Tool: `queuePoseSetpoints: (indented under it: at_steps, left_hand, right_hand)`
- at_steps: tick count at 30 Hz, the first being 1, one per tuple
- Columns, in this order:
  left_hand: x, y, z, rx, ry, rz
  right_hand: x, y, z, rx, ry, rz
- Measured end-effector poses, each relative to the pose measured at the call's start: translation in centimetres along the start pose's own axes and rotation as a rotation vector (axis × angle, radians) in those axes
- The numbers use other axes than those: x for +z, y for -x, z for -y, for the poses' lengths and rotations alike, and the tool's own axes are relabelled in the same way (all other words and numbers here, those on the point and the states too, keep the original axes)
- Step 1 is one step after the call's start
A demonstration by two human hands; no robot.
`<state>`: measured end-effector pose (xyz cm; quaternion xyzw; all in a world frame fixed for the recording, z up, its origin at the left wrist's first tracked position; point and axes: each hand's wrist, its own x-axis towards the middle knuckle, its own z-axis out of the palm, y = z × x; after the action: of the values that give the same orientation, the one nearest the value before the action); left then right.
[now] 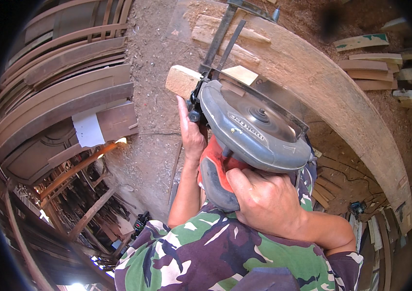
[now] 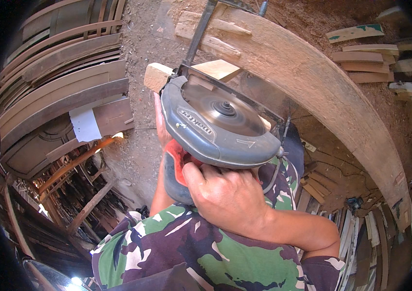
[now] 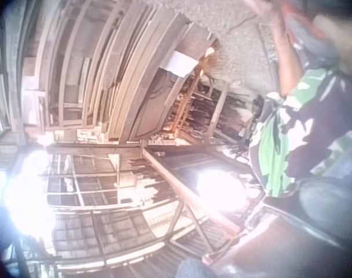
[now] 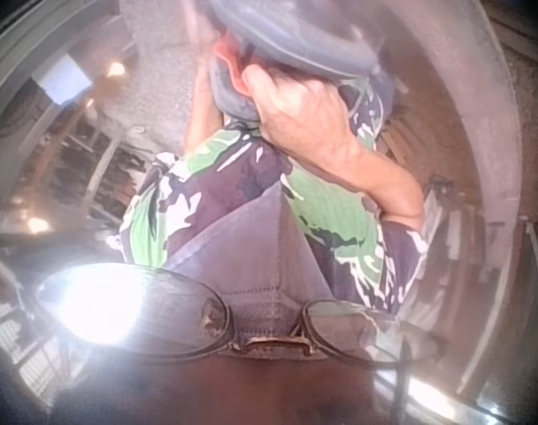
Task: The person uses a circular saw to cut a small block of wood that is clamped to a larger beam, then releases the clamp and picks up the wooden pieces.
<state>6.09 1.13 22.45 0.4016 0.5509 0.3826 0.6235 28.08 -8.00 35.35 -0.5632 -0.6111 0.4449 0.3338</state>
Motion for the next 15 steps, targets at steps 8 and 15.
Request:
queuePoseSetpoints:
  at_steps: [8,15]
  left_hand:
    - [-0.94,-0.4,0.62,0.08,0.001,0.083]
    - [-0.97,-0.84,0.44,0.114,0.009,0.105]
  right_hand:
    - [0.23,-0.38,0.1,-0.005,0.001,0.0]
    - [0.33,-0.71,0.17,-0.01,-0.009,0.001]
